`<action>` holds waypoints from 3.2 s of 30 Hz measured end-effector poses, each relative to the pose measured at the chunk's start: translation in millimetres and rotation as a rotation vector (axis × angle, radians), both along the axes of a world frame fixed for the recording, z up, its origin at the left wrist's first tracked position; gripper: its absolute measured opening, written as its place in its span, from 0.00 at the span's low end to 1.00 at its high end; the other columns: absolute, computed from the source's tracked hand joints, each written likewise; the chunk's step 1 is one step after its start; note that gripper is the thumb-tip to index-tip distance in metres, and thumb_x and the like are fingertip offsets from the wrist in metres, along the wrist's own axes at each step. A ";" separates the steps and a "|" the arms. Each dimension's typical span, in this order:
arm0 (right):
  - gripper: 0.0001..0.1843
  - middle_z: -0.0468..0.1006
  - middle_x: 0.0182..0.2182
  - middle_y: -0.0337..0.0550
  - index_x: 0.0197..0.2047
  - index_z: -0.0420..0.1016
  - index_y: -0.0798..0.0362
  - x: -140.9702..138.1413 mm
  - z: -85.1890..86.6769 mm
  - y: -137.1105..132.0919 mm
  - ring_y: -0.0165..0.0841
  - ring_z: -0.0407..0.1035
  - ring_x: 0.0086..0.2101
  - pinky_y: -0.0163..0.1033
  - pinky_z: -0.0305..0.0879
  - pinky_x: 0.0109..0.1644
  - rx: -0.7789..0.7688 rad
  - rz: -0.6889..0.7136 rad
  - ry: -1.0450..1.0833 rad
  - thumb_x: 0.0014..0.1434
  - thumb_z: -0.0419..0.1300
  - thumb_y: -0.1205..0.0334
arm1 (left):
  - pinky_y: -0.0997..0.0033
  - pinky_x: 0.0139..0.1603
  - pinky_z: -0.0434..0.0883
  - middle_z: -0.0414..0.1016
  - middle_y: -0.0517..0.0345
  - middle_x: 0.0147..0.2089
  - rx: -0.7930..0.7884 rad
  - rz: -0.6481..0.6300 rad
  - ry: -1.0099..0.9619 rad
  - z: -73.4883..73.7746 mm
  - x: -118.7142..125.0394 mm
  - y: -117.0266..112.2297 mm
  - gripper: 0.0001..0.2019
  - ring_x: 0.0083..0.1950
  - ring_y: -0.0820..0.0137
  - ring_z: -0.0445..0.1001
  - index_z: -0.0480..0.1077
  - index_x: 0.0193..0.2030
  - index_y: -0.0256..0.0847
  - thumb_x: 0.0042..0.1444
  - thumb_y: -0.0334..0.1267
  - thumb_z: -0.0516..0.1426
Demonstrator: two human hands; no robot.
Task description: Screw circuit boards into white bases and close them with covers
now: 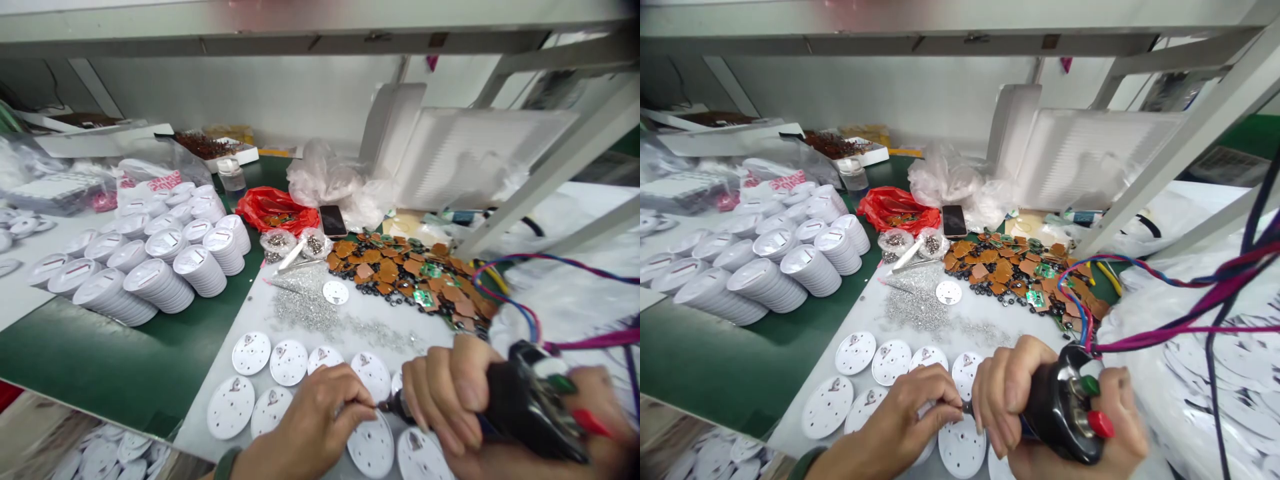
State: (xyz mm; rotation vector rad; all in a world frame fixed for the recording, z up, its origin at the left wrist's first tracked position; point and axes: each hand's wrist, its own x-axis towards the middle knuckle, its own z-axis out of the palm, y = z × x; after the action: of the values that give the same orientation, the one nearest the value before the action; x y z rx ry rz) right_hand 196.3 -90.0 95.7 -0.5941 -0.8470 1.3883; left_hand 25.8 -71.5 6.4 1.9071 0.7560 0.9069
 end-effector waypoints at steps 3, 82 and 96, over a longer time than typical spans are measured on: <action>0.35 0.64 0.15 0.39 0.29 0.79 0.47 9.5 -8.3 -3.7 0.32 0.60 0.19 0.41 0.59 0.25 -0.025 0.088 -0.036 0.59 0.47 0.26 | 0.65 0.40 0.66 0.78 0.58 0.35 0.211 0.030 0.056 -7.2 1.7 -6.6 0.07 0.36 0.69 0.75 0.72 0.37 0.38 0.68 0.32 0.56; 0.31 0.66 0.14 0.38 0.22 0.74 0.52 18.5 -56.6 72.2 0.30 0.62 0.15 0.35 0.58 0.18 -0.069 -0.355 -0.140 0.61 0.53 0.34 | 0.41 0.71 0.52 0.77 0.54 0.51 0.445 -0.109 0.601 -10.0 10.9 80.8 0.18 0.56 0.61 0.74 0.75 0.49 0.44 0.62 0.21 0.51; 0.32 0.66 0.13 0.39 0.22 0.76 0.51 22.5 -26.5 62.9 0.31 0.61 0.15 0.38 0.60 0.20 0.013 -0.361 -0.131 0.62 0.51 0.34 | 0.54 0.56 0.63 0.76 0.62 0.33 0.375 -0.053 0.478 -15.7 60.4 86.2 0.03 0.41 0.64 0.74 0.79 0.35 0.44 0.58 0.36 0.68</action>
State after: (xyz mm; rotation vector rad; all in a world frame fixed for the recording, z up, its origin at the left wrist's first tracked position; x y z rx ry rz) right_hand 218.7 -27.1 69.2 -0.7921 -0.8057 1.0233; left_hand 86.2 14.7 -9.2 2.5130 0.8465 0.5890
